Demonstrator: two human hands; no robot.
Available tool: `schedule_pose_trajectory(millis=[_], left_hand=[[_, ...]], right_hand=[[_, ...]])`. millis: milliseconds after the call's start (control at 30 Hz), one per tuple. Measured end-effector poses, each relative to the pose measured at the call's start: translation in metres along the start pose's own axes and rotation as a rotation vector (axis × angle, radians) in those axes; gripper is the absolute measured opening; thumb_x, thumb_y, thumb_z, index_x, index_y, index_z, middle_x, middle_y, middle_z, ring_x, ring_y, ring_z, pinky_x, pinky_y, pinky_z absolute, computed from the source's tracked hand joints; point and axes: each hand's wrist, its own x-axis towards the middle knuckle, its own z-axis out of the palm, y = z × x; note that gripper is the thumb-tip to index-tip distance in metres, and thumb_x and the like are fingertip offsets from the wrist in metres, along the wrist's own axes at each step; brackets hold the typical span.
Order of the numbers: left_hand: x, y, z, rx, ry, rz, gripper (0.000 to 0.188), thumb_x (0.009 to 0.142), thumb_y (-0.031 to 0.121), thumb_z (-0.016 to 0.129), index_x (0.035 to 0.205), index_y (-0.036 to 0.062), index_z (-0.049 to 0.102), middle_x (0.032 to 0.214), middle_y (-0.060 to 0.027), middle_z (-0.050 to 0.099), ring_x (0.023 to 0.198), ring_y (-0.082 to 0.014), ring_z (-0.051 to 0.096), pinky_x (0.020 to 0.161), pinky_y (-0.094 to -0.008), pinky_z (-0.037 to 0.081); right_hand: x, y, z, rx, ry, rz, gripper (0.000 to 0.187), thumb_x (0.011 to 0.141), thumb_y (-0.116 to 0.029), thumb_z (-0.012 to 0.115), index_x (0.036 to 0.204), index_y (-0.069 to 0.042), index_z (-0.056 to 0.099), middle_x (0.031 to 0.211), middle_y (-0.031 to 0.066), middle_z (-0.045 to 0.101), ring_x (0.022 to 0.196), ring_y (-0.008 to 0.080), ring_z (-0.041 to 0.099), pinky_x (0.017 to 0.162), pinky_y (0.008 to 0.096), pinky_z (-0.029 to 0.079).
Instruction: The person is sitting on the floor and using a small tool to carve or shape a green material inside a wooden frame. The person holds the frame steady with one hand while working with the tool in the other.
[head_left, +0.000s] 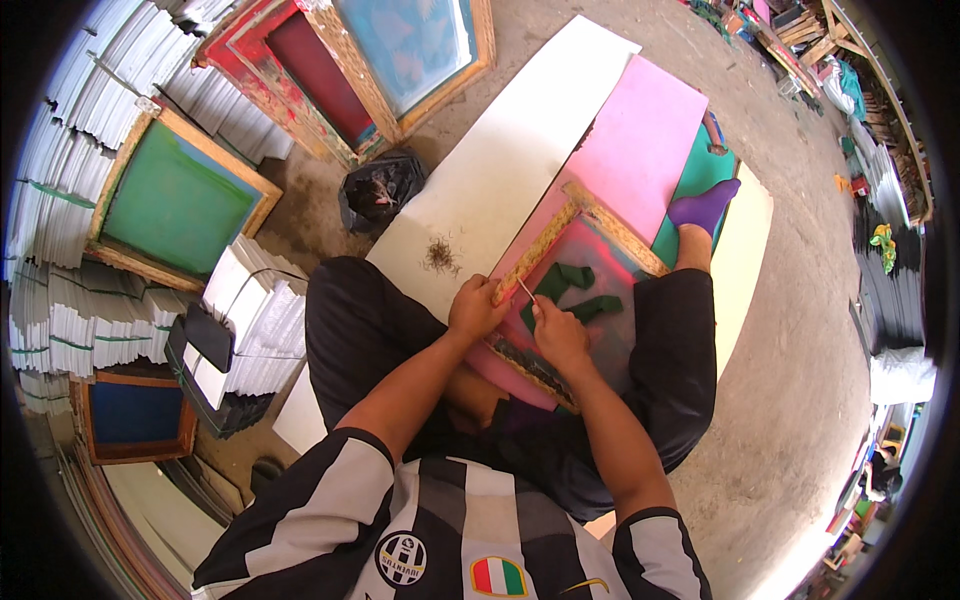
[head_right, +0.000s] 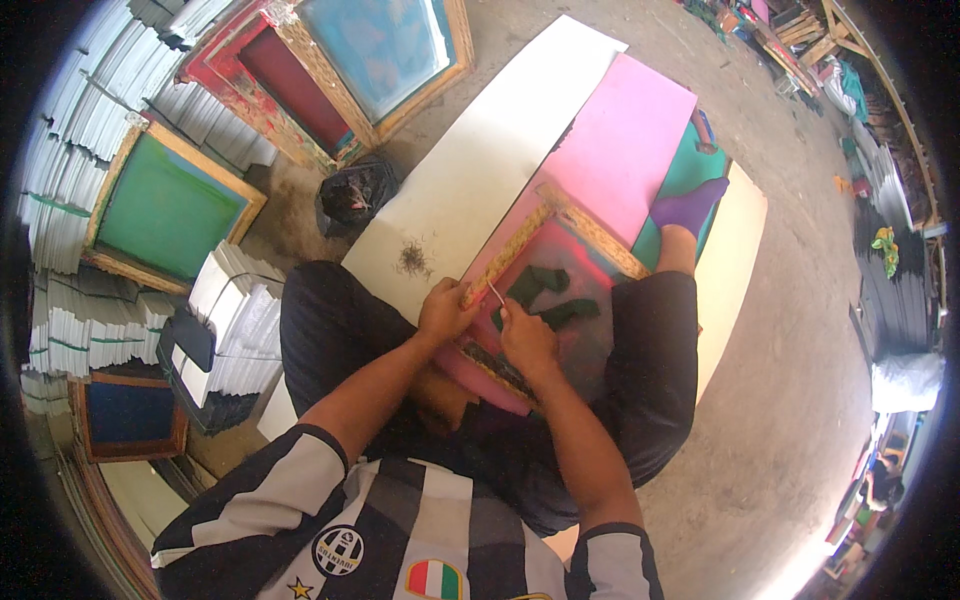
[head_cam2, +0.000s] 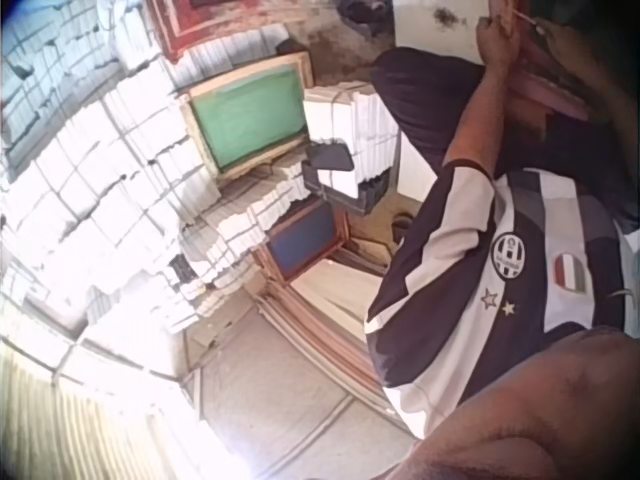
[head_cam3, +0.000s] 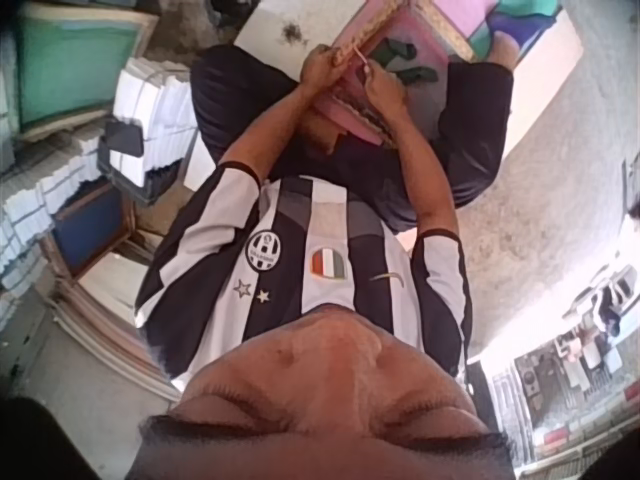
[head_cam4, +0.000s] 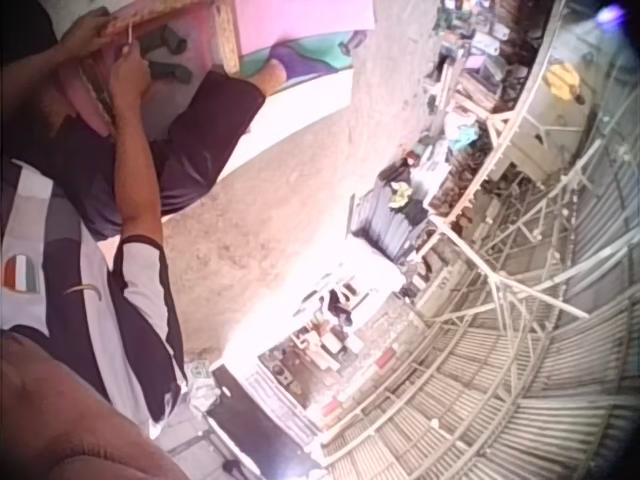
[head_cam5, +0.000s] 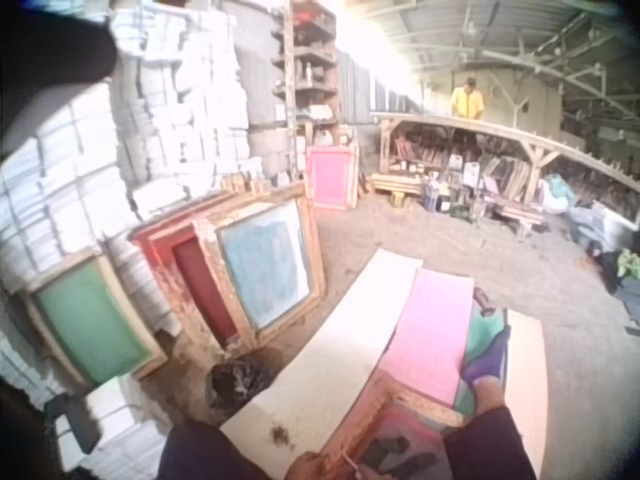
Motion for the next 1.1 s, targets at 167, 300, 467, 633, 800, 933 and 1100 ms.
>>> schedule_pose_trajectory(millis=[167, 300, 467, 633, 800, 933, 1100], left_hand=[[-0.001, -0.007, 0.0, -0.006, 0.028, 0.06, 0.045, 0.077, 0.026, 0.082, 0.115, 0.0027, 0.075, 0.102, -0.0161, 0.069, 0.095, -0.0368, 0.068, 0.086, -0.0455, 0.057], [-0.001, -0.005, 0.001, -0.022, -0.01, 0.07, 0.046, 0.077, 0.025, 0.082, 0.116, 0.0009, 0.075, 0.103, -0.0166, 0.069, 0.096, -0.037, 0.068, 0.086, -0.0451, 0.057], [0.0, -0.006, 0.002, -0.025, 0.01, 0.092, 0.047, 0.078, 0.025, 0.082, 0.116, 0.0004, 0.074, 0.104, -0.0173, 0.069, 0.097, -0.0375, 0.068, 0.087, -0.0452, 0.057], [0.0, -0.007, -0.002, -0.01, -0.017, 0.085, 0.046, 0.078, 0.025, 0.081, 0.116, 0.0002, 0.074, 0.105, -0.0176, 0.069, 0.098, -0.0374, 0.069, 0.088, -0.045, 0.057], [0.003, -0.006, 0.0, -0.006, -0.005, 0.105, 0.045, 0.079, 0.026, 0.081, 0.116, 0.0009, 0.075, 0.106, -0.0175, 0.07, 0.099, -0.0371, 0.069, 0.088, -0.0448, 0.057], [0.002, -0.005, -0.003, -0.017, -0.021, 0.048, 0.044, 0.078, 0.026, 0.081, 0.114, 0.0011, 0.075, 0.105, -0.0169, 0.07, 0.098, -0.0371, 0.069, 0.088, -0.0449, 0.057], [0.001, -0.003, 0.0, -0.005, -0.007, 0.066, 0.044, 0.078, 0.026, 0.081, 0.114, 0.0011, 0.076, 0.103, -0.0163, 0.069, 0.097, -0.0368, 0.069, 0.088, -0.0451, 0.057]], right_hand=[[-0.001, -0.025, -0.013, -0.077, -0.084, 0.039, 0.038, 0.108, -0.033, 0.045, 0.137, -0.015, 0.061, 0.105, 0.0267, 0.074, 0.1, 0.0505, 0.071, 0.089, 0.0629, 0.054], [0.003, -0.022, 0.014, -0.196, -0.043, 0.094, 0.034, 0.109, -0.033, 0.046, 0.131, -0.013, 0.062, 0.102, 0.0271, 0.074, 0.097, 0.0502, 0.071, 0.086, 0.0629, 0.054], [0.012, 0.013, 0.028, 0.23, 0.093, -0.096, 0.032, 0.108, -0.033, 0.05, 0.129, -0.013, 0.064, 0.103, 0.0293, 0.073, 0.096, 0.0511, 0.07, 0.084, 0.0608, 0.055], [-0.002, -0.015, -0.003, -0.03, -0.058, 0.035, 0.037, 0.107, -0.031, 0.051, 0.131, -0.008, 0.066, 0.108, 0.0294, 0.072, 0.103, 0.0526, 0.068, 0.091, 0.0585, 0.054], [0.018, 0.026, 0.031, 0.414, 0.102, -0.194, 0.037, 0.107, -0.033, 0.052, 0.136, -0.012, 0.063, 0.102, 0.0282, 0.073, 0.095, 0.0518, 0.07, 0.085, 0.0594, 0.056], [0.013, 0.017, 0.026, 0.194, 0.074, -0.13, 0.036, 0.107, -0.032, 0.053, 0.133, -0.012, 0.065, 0.105, 0.0275, 0.073, 0.098, 0.0506, 0.07, 0.087, 0.058, 0.056], [0.011, 0.016, 0.023, 0.188, 0.099, -0.107, 0.036, 0.107, -0.034, 0.055, 0.134, -0.013, 0.066, 0.103, 0.028, 0.074, 0.1, 0.0487, 0.07, 0.087, 0.0534, 0.056]])
